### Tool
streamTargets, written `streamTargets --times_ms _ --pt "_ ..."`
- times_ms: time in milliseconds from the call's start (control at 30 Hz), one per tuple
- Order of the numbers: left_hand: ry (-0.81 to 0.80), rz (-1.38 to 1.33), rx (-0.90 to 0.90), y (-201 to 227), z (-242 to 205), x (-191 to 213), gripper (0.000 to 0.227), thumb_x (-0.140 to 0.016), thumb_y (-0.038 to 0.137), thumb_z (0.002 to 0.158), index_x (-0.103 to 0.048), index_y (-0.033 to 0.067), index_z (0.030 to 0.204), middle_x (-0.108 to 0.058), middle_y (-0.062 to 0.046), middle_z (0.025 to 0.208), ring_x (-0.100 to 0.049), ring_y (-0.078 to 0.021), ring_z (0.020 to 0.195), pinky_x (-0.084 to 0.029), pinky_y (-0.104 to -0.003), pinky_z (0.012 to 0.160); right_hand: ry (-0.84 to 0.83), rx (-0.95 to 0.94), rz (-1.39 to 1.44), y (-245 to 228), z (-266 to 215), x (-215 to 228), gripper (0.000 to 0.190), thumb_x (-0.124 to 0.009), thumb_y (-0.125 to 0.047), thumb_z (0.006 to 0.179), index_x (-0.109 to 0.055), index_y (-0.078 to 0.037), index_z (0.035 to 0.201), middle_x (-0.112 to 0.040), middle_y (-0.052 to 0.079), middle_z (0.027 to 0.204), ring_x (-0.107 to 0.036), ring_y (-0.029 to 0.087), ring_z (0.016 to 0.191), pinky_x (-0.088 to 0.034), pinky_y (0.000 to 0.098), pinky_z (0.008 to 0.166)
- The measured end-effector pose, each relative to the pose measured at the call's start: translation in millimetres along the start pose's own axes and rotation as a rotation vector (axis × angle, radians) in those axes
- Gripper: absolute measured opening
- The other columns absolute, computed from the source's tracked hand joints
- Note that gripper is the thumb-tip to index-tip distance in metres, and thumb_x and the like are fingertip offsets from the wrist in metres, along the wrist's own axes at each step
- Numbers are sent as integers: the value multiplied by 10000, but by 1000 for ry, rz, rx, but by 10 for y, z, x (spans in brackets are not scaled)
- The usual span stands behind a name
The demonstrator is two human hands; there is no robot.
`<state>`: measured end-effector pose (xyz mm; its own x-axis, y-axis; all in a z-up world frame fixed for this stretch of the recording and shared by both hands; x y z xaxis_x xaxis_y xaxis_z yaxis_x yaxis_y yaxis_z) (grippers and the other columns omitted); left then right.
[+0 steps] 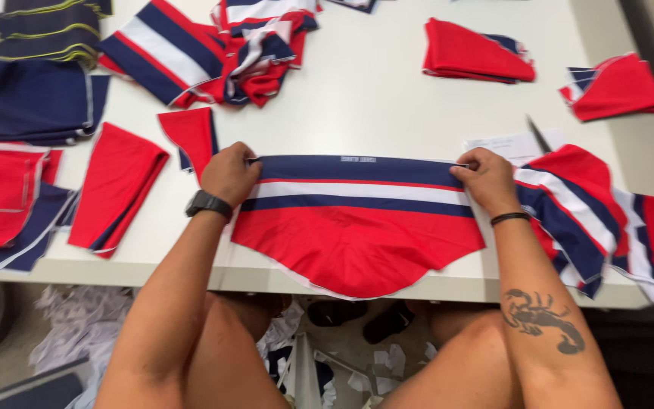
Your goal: The person folds red, white, and blue striped t-shirts on a white table. They pick up each shirt, align the edges, fold it in half, and place it into a growing stack. The process is repeated for multiple shirts.
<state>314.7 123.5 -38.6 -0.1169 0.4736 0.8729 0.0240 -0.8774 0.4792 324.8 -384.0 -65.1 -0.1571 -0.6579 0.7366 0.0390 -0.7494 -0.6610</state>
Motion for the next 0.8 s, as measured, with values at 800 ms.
streamTargets --times_ms 800 --pt "-66 130 -168 136 142 -5 162 -731 240 919 -762 127 1031 -681 -151 1134 -650 -345 1096 -539 -441 934 -81 -59 109 -35 78 -27 222 -821 -106 804 -738 -39 998 -685 66 821 -648 173 739 -525 318 678"
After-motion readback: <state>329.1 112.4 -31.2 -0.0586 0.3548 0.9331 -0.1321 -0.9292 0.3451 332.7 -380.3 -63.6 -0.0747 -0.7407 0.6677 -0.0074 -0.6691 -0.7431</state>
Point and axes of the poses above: each hand's wrist, its own z-axis towards the middle knuckle, its own x-axis out of the back of the hand, y = z × x, the point moved 8 cm from there along z, towards the middle knuckle
